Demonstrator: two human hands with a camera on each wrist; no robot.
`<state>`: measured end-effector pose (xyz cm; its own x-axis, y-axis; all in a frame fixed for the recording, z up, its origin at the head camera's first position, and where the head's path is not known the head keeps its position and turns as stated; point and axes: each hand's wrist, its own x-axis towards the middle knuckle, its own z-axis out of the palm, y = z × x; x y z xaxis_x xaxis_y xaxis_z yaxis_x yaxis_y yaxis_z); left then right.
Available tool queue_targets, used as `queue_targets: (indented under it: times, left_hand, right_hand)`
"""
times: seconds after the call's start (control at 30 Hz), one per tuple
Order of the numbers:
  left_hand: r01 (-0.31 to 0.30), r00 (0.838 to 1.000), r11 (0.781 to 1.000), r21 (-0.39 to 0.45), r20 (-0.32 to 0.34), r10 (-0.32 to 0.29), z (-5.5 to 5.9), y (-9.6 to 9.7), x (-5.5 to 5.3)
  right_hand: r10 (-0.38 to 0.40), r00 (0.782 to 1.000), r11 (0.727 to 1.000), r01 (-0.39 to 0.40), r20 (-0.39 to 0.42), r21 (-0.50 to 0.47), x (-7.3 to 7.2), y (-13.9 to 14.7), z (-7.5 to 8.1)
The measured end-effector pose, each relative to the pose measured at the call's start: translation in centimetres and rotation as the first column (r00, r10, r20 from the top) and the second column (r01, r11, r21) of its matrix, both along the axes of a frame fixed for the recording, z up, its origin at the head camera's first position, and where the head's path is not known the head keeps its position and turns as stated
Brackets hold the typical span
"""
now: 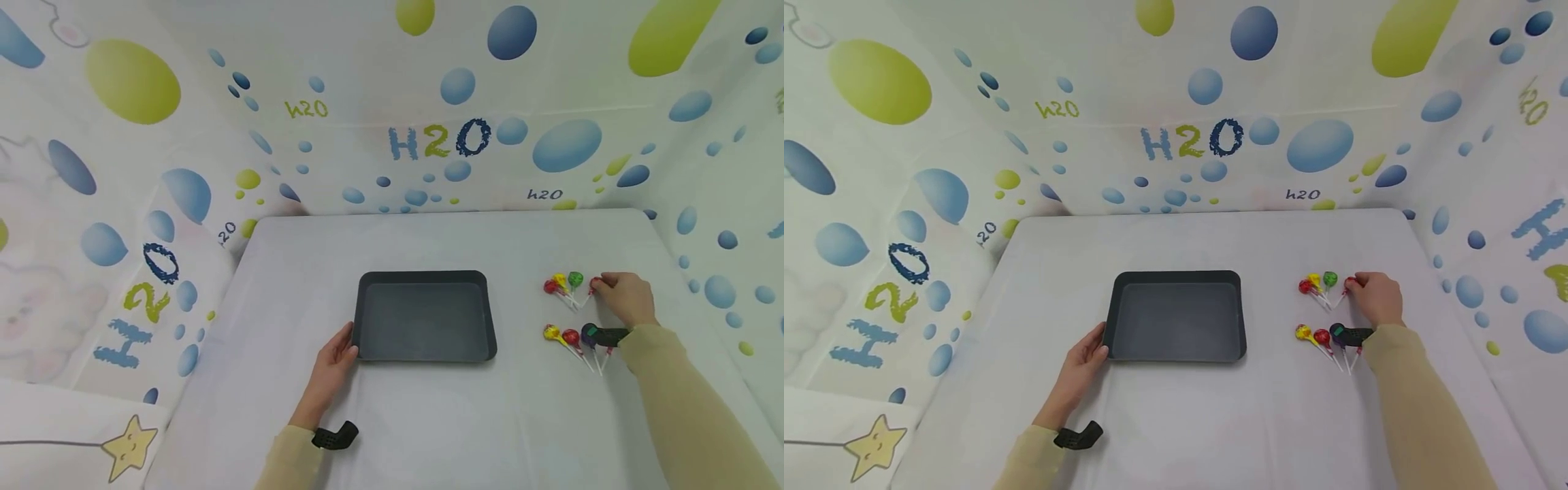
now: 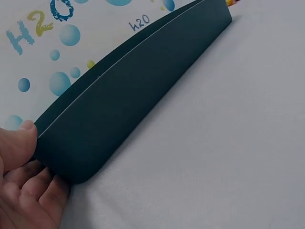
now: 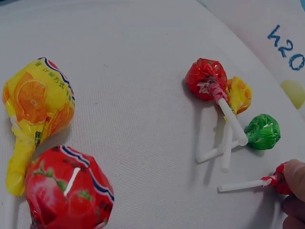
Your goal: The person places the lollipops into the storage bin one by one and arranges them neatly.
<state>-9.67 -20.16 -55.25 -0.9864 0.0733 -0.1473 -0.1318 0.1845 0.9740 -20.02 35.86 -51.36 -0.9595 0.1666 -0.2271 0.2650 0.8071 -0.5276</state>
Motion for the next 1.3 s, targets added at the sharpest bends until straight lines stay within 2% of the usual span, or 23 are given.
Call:
queue_targets:
  times: [0.23,0.47,0.63,1.03,1.3]
  left_hand:
    - [0.058,0.998,0.998,0.036,-0.024,-0.057,0.5,-0.3,-0.4]
    - [0.099,0.995,0.995,0.027,0.018,-0.1,0.8,-0.7,-1.0]
    - [0.123,0.992,0.992,0.028,0.015,-0.124,1.0,-0.7,-1.1]
    - [0.109,0.993,0.993,0.033,0.04,-0.111,0.8,-0.8,-1.0]
    - [0.113,0.993,0.993,0.043,0.03,-0.115,0.7,-0.7,-1.0]
  right_hand:
    - [-0.008,1.0,1.0,0.008,-0.017,0.019,0.1,0.0,-0.2]
    - [-0.004,1.0,1.0,0.004,-0.021,0.018,0.3,-0.2,0.0]
    - [0.0,1.0,1.0,0.001,-0.026,0.023,0.3,-0.1,0.0]
    - [-0.022,0.999,1.0,0.022,-0.023,0.002,0.4,0.0,0.1]
    - [0.003,0.992,1.0,0.0,-0.127,0.025,0.6,0.7,0.6]
